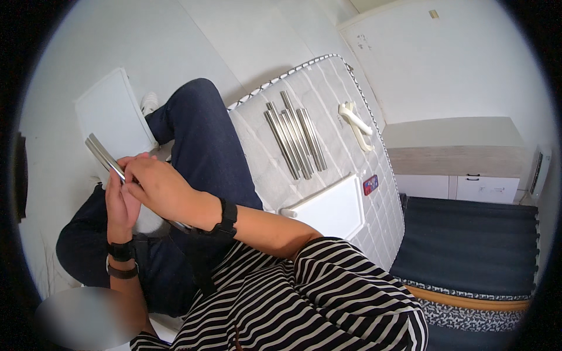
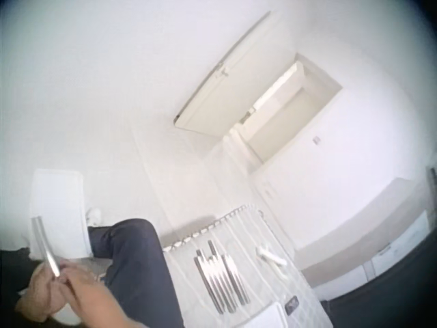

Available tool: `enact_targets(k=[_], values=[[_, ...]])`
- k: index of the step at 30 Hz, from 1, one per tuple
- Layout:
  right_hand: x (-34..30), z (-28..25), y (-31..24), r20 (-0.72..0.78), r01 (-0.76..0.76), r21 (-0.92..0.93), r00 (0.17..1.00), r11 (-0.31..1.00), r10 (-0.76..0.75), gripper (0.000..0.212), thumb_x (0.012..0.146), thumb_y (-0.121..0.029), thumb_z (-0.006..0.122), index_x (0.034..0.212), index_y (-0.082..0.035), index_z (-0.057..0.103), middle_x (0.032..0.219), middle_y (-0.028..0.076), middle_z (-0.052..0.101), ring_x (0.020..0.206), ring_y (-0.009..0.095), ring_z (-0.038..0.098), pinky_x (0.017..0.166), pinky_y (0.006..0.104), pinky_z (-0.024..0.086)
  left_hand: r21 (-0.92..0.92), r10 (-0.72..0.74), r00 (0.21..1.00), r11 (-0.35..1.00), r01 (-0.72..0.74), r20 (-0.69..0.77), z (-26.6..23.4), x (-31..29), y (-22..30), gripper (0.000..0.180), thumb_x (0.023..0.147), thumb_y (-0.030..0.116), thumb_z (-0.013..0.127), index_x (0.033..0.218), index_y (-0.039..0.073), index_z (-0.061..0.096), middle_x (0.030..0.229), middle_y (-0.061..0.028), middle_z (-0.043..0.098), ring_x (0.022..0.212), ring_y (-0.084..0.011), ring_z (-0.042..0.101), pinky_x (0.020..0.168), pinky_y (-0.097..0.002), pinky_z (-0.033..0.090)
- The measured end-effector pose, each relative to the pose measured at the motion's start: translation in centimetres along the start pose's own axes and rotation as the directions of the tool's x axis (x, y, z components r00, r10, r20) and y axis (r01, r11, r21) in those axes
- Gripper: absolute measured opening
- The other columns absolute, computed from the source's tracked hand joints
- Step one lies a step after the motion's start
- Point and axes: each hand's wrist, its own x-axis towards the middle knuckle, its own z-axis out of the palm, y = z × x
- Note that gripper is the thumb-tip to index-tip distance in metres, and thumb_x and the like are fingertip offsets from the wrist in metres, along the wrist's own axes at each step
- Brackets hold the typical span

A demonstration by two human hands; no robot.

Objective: Assembling a white plastic utility trolley by connecting trays with metal tubes.

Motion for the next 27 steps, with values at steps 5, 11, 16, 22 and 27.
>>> enact_targets(k=[5, 11, 16, 22, 27], values=[[-6.6, -6.4, 5.9, -0.293, -0.204, -0.169, 0.944, 0.964, 0.149, 0.012, 0.080, -0.010, 0.067, 0.089, -0.003, 0.062, 0.089, 0.011, 0.062, 0.083, 0.027, 0.061, 0.075, 0.0338, 0.049, -0.144, -0.087, 0.959, 0.988, 0.049, -0.271, -1.9, 0.1, 0.1, 0.033, 0.098, 0.038, 0.042, 0.100, 0.006, 0.051, 0.110, -0.0179, 0.058, 0.113, -0.0328, 0.053, 0.093, -0.0461, 0.044], [-28.5, -14.6, 12.8, -0.352, -0.763, -0.630, 0.448, 0.145, 0.822, 0.058, 0.074, -0.044, 0.070, 0.106, 0.000, 0.052, 0.098, 0.020, 0.061, 0.091, 0.037, 0.060, 0.079, 0.0422, 0.049, -0.178, -0.124, 0.877, 0.983, 0.045, -0.464, -3.6, 1.0, 1.0, 0.029, 0.095, 0.037, 0.051, 0.098, 0.008, 0.050, 0.087, -0.0045, 0.055, 0.083, -0.0161, 0.054, 0.073, -0.0310, 0.043], [-41.0, -7.9, 13.8, -0.304, -0.848, -0.530, 0.218, 0.026, 0.927, 0.055, 0.079, -0.042, 0.064, 0.107, 0.003, 0.050, 0.095, 0.024, 0.062, 0.085, 0.039, 0.062, 0.072, 0.0463, 0.051, -0.200, -0.167, 0.847, 0.977, 0.074, -0.504, -2.0, 1.5, 1.1, 0.025, 0.096, 0.032, 0.050, 0.095, 0.007, 0.049, 0.079, -0.0026, 0.047, 0.073, -0.0143, 0.046, 0.067, -0.0285, 0.038], [-40.5, -7.7, 14.5, -0.329, -0.819, -0.566, 0.328, 0.093, 0.885, 0.042, 0.086, -0.034, 0.058, 0.110, -0.001, 0.048, 0.094, 0.022, 0.060, 0.081, 0.039, 0.062, 0.071, 0.0438, 0.051, -0.194, -0.222, 0.849, 0.970, 0.144, -0.479, -3.0, 1.6, 0.3, 0.024, 0.096, 0.031, 0.051, 0.093, 0.008, 0.050, 0.078, -0.0022, 0.049, 0.073, -0.0134, 0.047, 0.068, -0.0273, 0.039], [-42.6, -8.0, 13.9, -0.356, -0.814, -0.562, 0.402, 0.151, 0.844, 0.042, 0.086, -0.034, 0.058, 0.108, 0.000, 0.047, 0.092, 0.023, 0.060, 0.079, 0.040, 0.061, 0.070, 0.0463, 0.050, -0.211, -0.225, 0.848, 0.968, 0.137, -0.479, -4.5, 1.3, 0.5, 0.023, 0.095, 0.030, 0.053, 0.093, 0.008, 0.051, 0.079, -0.0021, 0.050, 0.074, -0.0128, 0.048, 0.068, -0.0271, 0.040]])
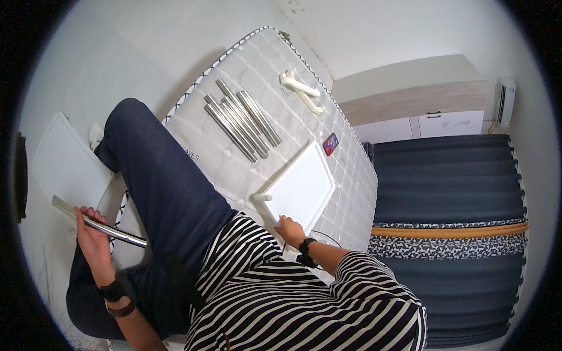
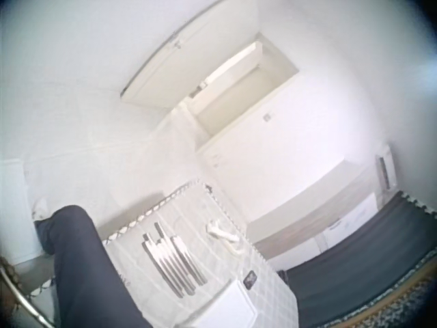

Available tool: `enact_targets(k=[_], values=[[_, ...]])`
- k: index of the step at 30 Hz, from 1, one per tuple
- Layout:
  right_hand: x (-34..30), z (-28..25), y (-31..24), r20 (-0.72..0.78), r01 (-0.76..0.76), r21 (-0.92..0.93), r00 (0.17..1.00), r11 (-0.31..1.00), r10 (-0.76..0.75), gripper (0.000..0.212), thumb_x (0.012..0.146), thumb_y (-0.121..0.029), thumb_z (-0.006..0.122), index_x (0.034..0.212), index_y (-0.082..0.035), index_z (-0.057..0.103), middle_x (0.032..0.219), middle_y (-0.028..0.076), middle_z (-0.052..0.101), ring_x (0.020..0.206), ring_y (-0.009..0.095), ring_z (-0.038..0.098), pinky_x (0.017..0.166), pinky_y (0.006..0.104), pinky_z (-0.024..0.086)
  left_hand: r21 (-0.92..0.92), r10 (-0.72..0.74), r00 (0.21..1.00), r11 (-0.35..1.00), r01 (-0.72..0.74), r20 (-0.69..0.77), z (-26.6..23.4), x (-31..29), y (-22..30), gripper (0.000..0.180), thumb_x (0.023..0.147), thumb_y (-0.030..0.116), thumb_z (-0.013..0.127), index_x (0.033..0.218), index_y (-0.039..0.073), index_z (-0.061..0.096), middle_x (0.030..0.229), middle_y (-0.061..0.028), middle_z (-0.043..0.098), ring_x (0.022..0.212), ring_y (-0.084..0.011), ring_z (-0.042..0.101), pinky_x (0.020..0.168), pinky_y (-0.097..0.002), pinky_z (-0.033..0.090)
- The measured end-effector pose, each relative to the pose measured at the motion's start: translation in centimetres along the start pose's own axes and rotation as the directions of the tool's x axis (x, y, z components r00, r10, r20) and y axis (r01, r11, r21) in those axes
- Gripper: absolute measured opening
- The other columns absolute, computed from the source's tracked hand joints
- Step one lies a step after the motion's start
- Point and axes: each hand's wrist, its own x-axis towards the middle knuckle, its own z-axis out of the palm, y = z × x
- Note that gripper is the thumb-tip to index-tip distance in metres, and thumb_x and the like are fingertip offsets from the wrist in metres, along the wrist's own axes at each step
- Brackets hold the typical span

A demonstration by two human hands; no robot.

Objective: Assembling a white plastic utility trolley by connecting trays with metal tubes.

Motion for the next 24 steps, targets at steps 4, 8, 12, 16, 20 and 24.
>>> enact_targets(k=[4, 8, 12, 16, 20, 24], values=[[1.3, -1.2, 2.0, -0.066, -0.169, 0.000, 0.984, 0.986, 0.168, 0.043, 0.084, -0.038, 0.061, 0.095, 0.001, 0.047, 0.086, 0.026, 0.060, 0.081, 0.043, 0.059, 0.072, 0.0487, 0.048, 0.036, 0.013, 0.999, 0.999, -0.011, -0.042, 0.1, 0.2, 0.2, 0.021, 0.095, 0.030, 0.055, 0.092, 0.009, 0.053, 0.079, -0.0004, 0.050, 0.074, -0.0118, 0.047, 0.069, -0.0262, 0.038], [6.2, -3.0, 10.3, -0.196, -0.418, 0.195, 0.870, 0.887, 0.453, 0.052, 0.085, -0.042, 0.062, 0.107, 0.003, 0.048, 0.089, 0.025, 0.061, 0.080, 0.039, 0.062, 0.072, 0.0455, 0.051, 0.040, -0.003, 1.000, 0.999, 0.003, -0.023, 0.5, 0.3, -0.2, 0.021, 0.094, 0.030, 0.055, 0.091, 0.009, 0.053, 0.078, 0.0000, 0.051, 0.073, -0.0115, 0.047, 0.069, -0.0262, 0.039], [6.9, -9.7, 11.5, 0.118, -0.540, 0.734, 0.698, 0.411, 0.707, 0.054, 0.084, -0.043, 0.065, 0.110, 0.004, 0.055, 0.083, 0.013, 0.064, 0.083, 0.027, 0.063, 0.078, 0.0464, 0.055, 0.064, -0.009, 0.995, 0.998, 0.016, -0.102, 0.2, -0.3, 0.3, 0.021, 0.094, 0.030, 0.056, 0.090, 0.010, 0.053, 0.078, 0.0004, 0.051, 0.073, -0.0113, 0.047, 0.069, -0.0261, 0.039], [2.0, -6.3, 15.7, 0.620, -0.655, -0.209, 0.486, 0.726, 0.616, 0.079, 0.071, -0.060, 0.071, 0.118, 0.002, 0.058, 0.111, 0.015, 0.060, 0.101, 0.024, 0.054, 0.081, 0.0402, 0.046, 0.072, -0.001, 1.000, 0.997, 0.003, -0.021, -0.2, 0.7, -0.3, 0.021, 0.094, 0.031, 0.056, 0.090, 0.011, 0.053, 0.078, 0.0010, 0.051, 0.073, -0.0108, 0.048, 0.070, -0.0258, 0.039], [-4.9, -7.3, 4.1, 0.793, -0.216, -0.430, 0.374, 0.876, 0.481, 0.080, 0.071, -0.059, 0.069, 0.122, 0.001, 0.056, 0.117, 0.016, 0.061, 0.100, 0.026, 0.060, 0.083, 0.0395, 0.048, 0.095, 0.027, 0.996, 0.995, -0.019, -0.086, -1.0, 0.2, 0.3, 0.021, 0.094, 0.030, 0.056, 0.092, 0.009, 0.053, 0.080, -0.0005, 0.052, 0.074, -0.0113, 0.049, 0.070, -0.0262, 0.040], [-5.2, -3.5, 6.5, 0.916, -0.384, -0.343, 0.066, 0.857, 0.396, 0.045, 0.084, -0.037, 0.059, 0.114, -0.004, 0.062, 0.102, 0.009, 0.068, 0.073, 0.016, 0.064, 0.060, 0.0326, 0.050, 0.089, 0.010, 0.999, 0.996, -0.008, -0.032, -0.5, 1.0, -0.2, 0.022, 0.094, 0.029, 0.056, 0.093, 0.008, 0.053, 0.079, -0.0012, 0.051, 0.074, -0.0117, 0.049, 0.069, -0.0263, 0.040]])
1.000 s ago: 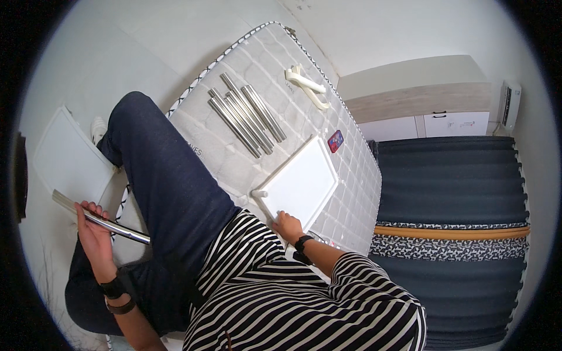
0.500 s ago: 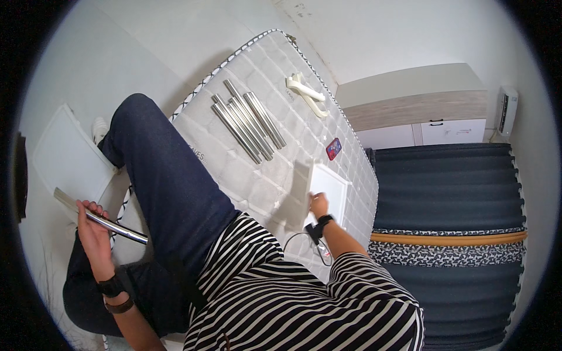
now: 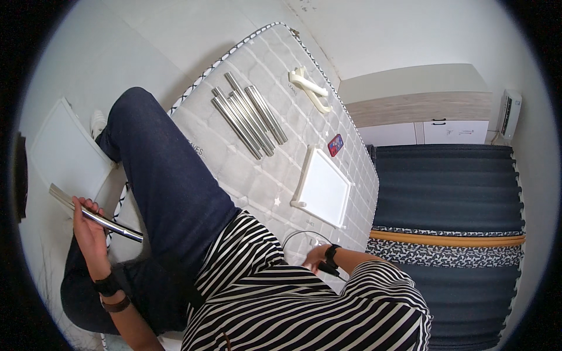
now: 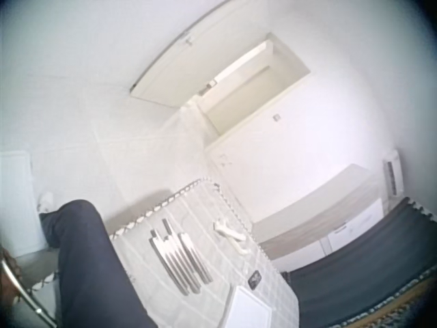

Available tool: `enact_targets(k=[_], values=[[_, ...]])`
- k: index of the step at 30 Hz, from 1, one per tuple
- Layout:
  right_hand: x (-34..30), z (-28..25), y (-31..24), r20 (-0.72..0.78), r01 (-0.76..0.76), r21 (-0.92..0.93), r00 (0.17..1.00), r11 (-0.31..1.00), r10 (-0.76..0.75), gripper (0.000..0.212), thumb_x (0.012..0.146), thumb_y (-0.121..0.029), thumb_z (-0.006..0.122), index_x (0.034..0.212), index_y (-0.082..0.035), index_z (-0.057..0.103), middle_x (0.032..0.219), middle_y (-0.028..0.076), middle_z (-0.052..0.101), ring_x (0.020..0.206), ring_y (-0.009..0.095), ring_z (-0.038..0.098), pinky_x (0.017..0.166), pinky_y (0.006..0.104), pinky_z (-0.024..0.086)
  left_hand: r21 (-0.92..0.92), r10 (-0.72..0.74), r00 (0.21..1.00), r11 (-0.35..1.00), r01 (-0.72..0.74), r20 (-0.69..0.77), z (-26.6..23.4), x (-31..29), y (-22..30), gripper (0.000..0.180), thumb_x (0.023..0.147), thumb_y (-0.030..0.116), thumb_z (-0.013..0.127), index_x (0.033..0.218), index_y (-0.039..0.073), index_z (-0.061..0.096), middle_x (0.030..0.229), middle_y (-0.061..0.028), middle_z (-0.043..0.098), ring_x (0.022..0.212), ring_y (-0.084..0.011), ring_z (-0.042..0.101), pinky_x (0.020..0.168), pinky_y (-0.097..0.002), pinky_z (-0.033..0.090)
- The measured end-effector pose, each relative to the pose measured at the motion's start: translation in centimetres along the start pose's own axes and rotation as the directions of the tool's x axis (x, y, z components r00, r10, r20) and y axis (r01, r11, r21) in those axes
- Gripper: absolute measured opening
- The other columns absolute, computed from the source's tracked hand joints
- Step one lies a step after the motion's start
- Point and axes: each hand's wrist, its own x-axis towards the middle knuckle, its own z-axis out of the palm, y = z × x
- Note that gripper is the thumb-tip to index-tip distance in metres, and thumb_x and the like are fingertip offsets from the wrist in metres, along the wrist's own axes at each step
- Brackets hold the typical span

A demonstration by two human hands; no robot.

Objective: Assembling a white plastic utility trolley by connecting trays with metal tubes.

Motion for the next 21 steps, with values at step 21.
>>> enact_targets(k=[21], values=[[-28.1, -23.0, -31.6, -0.732, 0.280, -0.628, -0.532, 0.726, -0.427, 0.030, 0.074, -0.027, 0.063, 0.091, -0.001, 0.061, 0.085, 0.019, 0.065, 0.080, 0.036, 0.062, 0.071, 0.0474, 0.048, 0.437, 0.702, 0.711, 0.653, -0.618, -0.044, -3.0, -2.5, 9.3, 0.020, 0.090, 0.009, 0.058, 0.107, 0.000, 0.054, 0.099, -0.0064, 0.058, 0.096, -0.0153, 0.057, 0.090, -0.0298, 0.044]])
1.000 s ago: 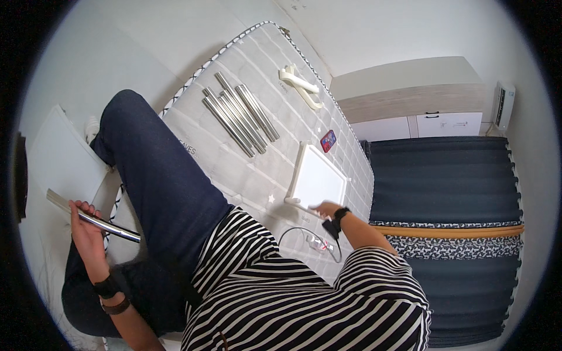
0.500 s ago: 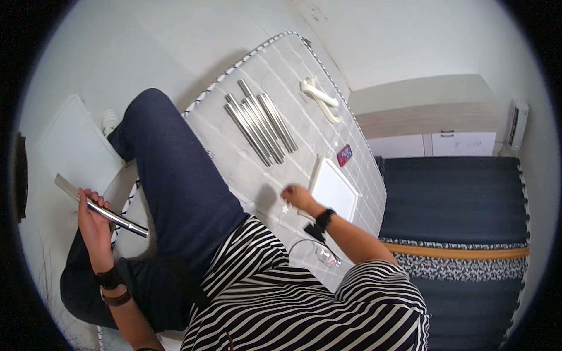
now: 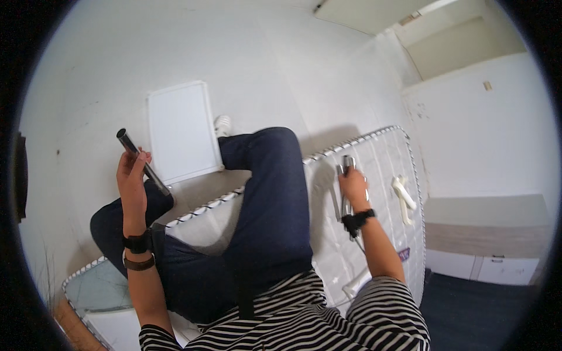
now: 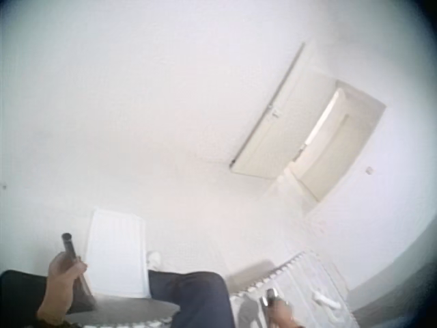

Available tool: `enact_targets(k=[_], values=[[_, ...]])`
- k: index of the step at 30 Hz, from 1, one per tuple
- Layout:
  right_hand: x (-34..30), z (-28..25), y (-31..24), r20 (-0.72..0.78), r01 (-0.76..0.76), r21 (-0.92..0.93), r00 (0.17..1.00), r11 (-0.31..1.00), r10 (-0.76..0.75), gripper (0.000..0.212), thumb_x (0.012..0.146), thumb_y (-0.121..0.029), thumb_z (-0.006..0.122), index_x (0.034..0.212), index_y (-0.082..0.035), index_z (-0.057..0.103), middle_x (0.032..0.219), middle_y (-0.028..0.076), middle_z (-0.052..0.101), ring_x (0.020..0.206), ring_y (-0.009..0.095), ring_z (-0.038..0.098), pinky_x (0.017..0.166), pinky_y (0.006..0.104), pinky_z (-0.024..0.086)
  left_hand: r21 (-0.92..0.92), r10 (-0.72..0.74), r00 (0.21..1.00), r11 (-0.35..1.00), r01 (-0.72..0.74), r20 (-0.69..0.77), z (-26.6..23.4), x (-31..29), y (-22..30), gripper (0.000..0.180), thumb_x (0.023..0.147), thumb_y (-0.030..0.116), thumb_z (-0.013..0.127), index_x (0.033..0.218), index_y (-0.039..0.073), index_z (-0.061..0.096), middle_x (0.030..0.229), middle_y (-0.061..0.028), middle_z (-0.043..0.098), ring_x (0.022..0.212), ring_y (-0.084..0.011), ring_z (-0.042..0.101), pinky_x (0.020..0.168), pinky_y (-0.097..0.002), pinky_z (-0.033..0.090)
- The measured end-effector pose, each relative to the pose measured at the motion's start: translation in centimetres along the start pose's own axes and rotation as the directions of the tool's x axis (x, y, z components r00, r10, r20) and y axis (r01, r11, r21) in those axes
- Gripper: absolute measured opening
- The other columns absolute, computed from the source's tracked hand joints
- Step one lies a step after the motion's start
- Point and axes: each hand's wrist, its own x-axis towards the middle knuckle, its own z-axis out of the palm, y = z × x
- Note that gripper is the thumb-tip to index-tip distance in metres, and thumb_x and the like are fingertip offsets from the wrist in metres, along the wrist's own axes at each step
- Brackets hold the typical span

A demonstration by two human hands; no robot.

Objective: Assembling a white plastic utility trolley by connecting trays with metal tubes.

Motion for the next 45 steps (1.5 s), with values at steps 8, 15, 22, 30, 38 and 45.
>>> enact_targets(k=[8, 15, 22, 30, 38, 45], values=[[0.1, -18.2, -20.6, -0.452, 0.590, 0.722, 0.798, 0.361, -0.399, 0.070, 0.075, -0.005, 0.053, 0.141, -0.012, 0.031, 0.076, 0.009, 0.059, 0.061, 0.012, 0.054, 0.056, 0.0247, 0.045, 0.317, 0.112, 0.983, 0.936, -0.155, 0.148, -2.7, 5.0, 4.8, 0.022, 0.089, 0.007, 0.058, 0.108, -0.001, 0.051, 0.101, -0.0093, 0.061, 0.099, -0.0161, 0.059, 0.088, -0.0283, 0.045], [-0.9, -15.9, -32.8, -0.154, 0.572, 0.762, 0.615, 0.304, -0.773, 0.069, 0.074, -0.015, 0.057, 0.134, 0.003, 0.029, 0.079, 0.020, 0.062, 0.070, 0.033, 0.061, 0.065, 0.0377, 0.049, 0.571, 0.111, 0.993, 0.818, -0.076, -0.027, -6.4, 5.9, -2.0, 0.016, 0.085, 0.006, 0.062, 0.100, 0.001, 0.058, 0.091, -0.0050, 0.063, 0.088, -0.0125, 0.059, 0.083, -0.0283, 0.045], [-0.6, -16.2, -33.6, -0.048, 0.669, 0.595, 0.583, 0.446, -0.811, 0.029, 0.075, -0.018, 0.056, 0.092, 0.004, 0.049, 0.070, 0.021, 0.059, 0.064, 0.036, 0.059, 0.062, 0.0414, 0.047, 0.567, 0.066, 0.993, 0.817, -0.110, 0.098, -7.9, 7.6, -6.0, 0.017, 0.086, 0.009, 0.061, 0.101, 0.000, 0.060, 0.096, -0.0069, 0.064, 0.090, -0.0140, 0.059, 0.085, -0.0292, 0.046], [-8.8, -20.3, -8.6, 0.143, -0.058, 0.934, 0.965, 0.351, -0.222, 0.026, 0.080, -0.003, 0.054, 0.106, 0.001, 0.053, 0.073, 0.001, 0.049, 0.056, 0.008, 0.050, 0.050, 0.0228, 0.044, 0.636, -0.026, 0.944, 0.745, -0.201, 0.329, -11.3, 8.3, -6.0, 0.031, 0.092, 0.014, 0.057, 0.118, -0.003, 0.054, 0.115, -0.0126, 0.060, 0.109, -0.0185, 0.055, 0.098, -0.0311, 0.039], [-31.1, 1.8, 17.7, 0.467, -0.537, -0.023, 0.740, 0.843, 0.484, 0.051, 0.081, -0.046, 0.063, 0.092, 0.003, 0.056, 0.089, 0.028, 0.062, 0.084, 0.042, 0.061, 0.075, 0.0454, 0.047, 0.578, -0.189, 0.920, 0.815, -0.048, 0.342, -8.3, 7.1, -7.3, 0.034, 0.093, 0.013, 0.054, 0.122, -0.004, 0.049, 0.119, -0.0159, 0.057, 0.115, -0.0224, 0.053, 0.103, -0.0345, 0.039], [-34.9, 4.6, 14.2, 0.416, -0.562, 0.198, 0.790, 0.803, 0.450, 0.042, 0.081, -0.037, 0.066, 0.087, 0.003, 0.055, 0.079, 0.021, 0.057, 0.074, 0.035, 0.056, 0.069, 0.0403, 0.046, 0.574, -0.251, 0.912, 0.818, 0.022, 0.324, -7.3, 6.7, -8.0, 0.034, 0.093, 0.013, 0.055, 0.122, -0.004, 0.047, 0.118, -0.0169, 0.057, 0.114, -0.0231, 0.053, 0.100, -0.0349, 0.042]])
